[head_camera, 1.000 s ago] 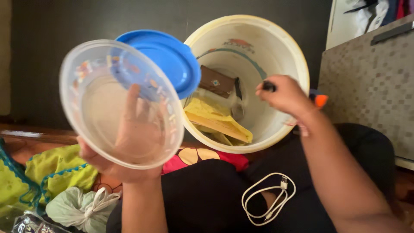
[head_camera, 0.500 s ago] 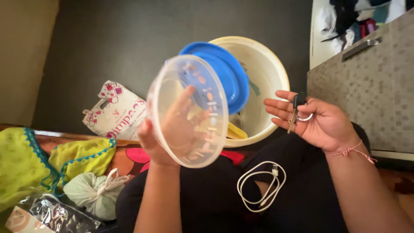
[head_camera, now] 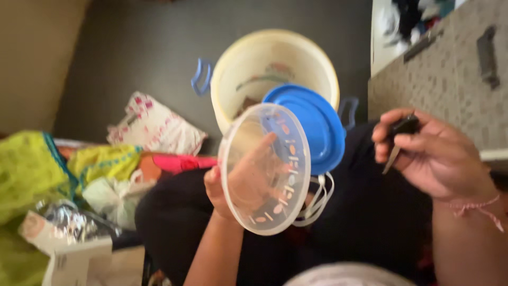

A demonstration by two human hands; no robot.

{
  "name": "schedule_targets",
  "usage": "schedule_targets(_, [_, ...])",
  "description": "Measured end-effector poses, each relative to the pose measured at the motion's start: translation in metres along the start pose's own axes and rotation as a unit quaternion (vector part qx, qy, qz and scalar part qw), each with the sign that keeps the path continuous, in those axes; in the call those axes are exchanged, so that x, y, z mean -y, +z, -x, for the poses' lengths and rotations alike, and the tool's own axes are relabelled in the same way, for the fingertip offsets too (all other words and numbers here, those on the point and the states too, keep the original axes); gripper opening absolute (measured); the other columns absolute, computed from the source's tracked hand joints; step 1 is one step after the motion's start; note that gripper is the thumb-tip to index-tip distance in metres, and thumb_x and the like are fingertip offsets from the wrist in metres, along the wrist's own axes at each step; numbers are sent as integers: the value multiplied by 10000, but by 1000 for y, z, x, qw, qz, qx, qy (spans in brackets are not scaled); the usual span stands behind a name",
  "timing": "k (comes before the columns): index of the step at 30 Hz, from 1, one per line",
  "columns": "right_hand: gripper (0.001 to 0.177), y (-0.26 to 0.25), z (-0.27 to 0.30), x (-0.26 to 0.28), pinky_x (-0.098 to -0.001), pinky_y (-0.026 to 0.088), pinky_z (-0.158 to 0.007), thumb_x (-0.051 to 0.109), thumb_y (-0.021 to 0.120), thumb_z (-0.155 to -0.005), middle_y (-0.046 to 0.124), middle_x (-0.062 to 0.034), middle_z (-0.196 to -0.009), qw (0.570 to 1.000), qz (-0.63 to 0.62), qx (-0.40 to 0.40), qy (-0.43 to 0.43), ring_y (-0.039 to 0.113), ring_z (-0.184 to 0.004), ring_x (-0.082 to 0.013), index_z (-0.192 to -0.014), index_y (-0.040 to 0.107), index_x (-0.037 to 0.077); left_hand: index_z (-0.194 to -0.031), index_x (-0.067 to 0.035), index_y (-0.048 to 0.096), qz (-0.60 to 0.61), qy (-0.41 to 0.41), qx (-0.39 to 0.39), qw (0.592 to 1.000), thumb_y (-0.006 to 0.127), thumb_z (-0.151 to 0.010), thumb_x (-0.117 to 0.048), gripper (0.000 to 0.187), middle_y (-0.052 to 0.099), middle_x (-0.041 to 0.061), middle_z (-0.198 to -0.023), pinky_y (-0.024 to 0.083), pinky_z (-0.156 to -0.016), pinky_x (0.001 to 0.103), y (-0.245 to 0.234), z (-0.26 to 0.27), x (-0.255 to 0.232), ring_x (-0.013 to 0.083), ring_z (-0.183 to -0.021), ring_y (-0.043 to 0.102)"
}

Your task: The person sits on the floor and organizes various small items, including keys, a charging cable, jewelry, and hair ties, into a small plastic container. They also handle a comb and a yellow cloth, placing them into a larger bucket.

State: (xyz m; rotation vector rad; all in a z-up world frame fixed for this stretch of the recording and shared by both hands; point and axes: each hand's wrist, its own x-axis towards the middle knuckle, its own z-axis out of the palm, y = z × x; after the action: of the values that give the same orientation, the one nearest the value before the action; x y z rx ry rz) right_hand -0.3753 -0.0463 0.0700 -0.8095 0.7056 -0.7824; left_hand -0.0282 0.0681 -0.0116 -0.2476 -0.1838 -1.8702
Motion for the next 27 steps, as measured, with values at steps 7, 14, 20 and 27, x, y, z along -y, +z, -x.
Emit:
schedule_targets(7, [600,16,13,-43,-450,523,-942,-40,534,-893,606,-234,-1256,987,110,-37,108,629,-1079,-309,-1485,443,-26,-1729,36,33,31,140,-72,987,739,-846,-498,1250,394,179,-1554,543,-1043,619,7,59,22,485,-1434,453])
schedule_targets(14, [664,28,18,-38,-576,465,-1047,84,502,-871,555,-328,-1361,977,-120,-1,179,587,-1248,-425,-1497,333,-56,-1741,-40,45,38,88,-43,994,739,-886,-458,1178,366,312,-1568,598,-944,590,13,91,32,552,-1302,522])
schedule_targets(20, [683,17,30,-38,-528,471,-1057,43,498,-868,553,-282,-1397,994,-22,-32,98,582,-1260,-379,-1525,333,-40,-1658,-22,113,15,2,-157,987,751,-828,-487,1146,372,255,-1559,548,-967,616,-2,84,85,444,-1382,462])
schedule_targets(27, [648,21,34,-55,-487,523,-993,25,525,-870,590,-283,-1339,990,30,-4,138,639,-1183,-360,-1499,374,-24,-1586,-13,303,-124,-72,-294,945,591,-905,-541,908,416,195,-1560,544,-970,575,-42,85,124,408,-1361,505])
